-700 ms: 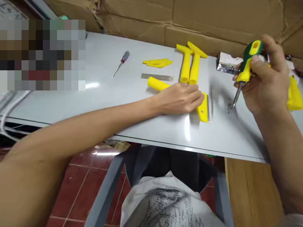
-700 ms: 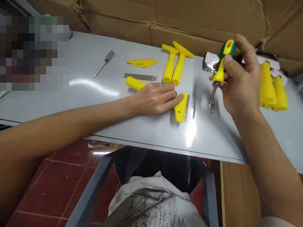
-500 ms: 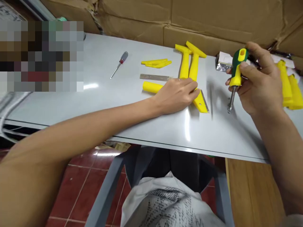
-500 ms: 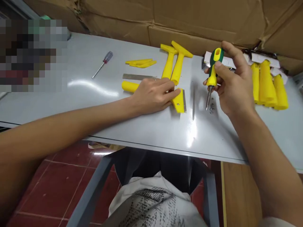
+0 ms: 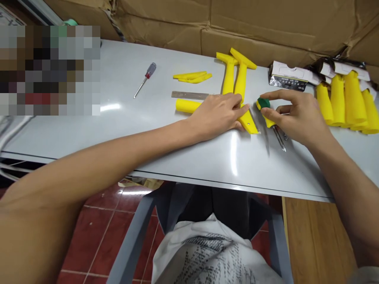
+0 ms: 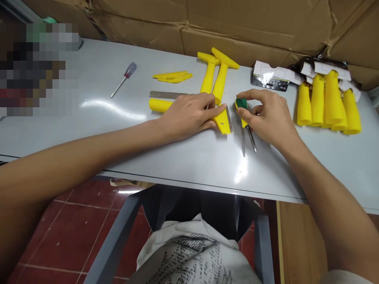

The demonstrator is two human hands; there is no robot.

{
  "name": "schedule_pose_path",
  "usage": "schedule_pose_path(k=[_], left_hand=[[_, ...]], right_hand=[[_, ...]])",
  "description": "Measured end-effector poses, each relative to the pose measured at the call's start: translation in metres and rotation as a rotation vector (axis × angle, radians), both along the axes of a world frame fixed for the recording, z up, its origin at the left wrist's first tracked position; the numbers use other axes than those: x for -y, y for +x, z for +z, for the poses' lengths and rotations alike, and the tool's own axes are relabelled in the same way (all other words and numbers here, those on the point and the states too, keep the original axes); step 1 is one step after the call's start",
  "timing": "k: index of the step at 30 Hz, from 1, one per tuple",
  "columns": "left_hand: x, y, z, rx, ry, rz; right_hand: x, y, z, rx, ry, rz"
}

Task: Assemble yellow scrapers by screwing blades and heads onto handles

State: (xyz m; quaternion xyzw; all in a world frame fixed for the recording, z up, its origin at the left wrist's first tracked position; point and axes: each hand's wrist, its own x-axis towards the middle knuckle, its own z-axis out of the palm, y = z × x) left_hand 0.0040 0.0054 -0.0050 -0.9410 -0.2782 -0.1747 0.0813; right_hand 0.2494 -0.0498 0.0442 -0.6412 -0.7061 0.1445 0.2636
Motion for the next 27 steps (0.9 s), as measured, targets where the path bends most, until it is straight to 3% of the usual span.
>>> schedule_pose_path(k=[7,14,20,23,27], left_hand=[[0.001,0.0,0.001,-0.061,-0.004,-0.07],[-0.002,-0.003,-0.004,-0.031,0.053,-0.131],[-0.003,-0.003,-0.002,0.041,0.045,-0.104],[-0.004,-0.004,-0.002,0.059,0.049,-0.144],[-0.005,-0.004,-0.003,0.076,0.074,-0.202]], right_hand=[[-0.005,0.004,-0.005,-0.016,-0.051,-0.006],[-0.014,0.01,-0.013,-0.613,-0.212,-0.022],[-0.018,0.013,-0.002,-1.012,-0.109,0.035],[-0.016,0.008,0.0,-1.07,-0.113,0.07],[-0.01,0.001,-0.001,-0.959,-0.032,0.153]])
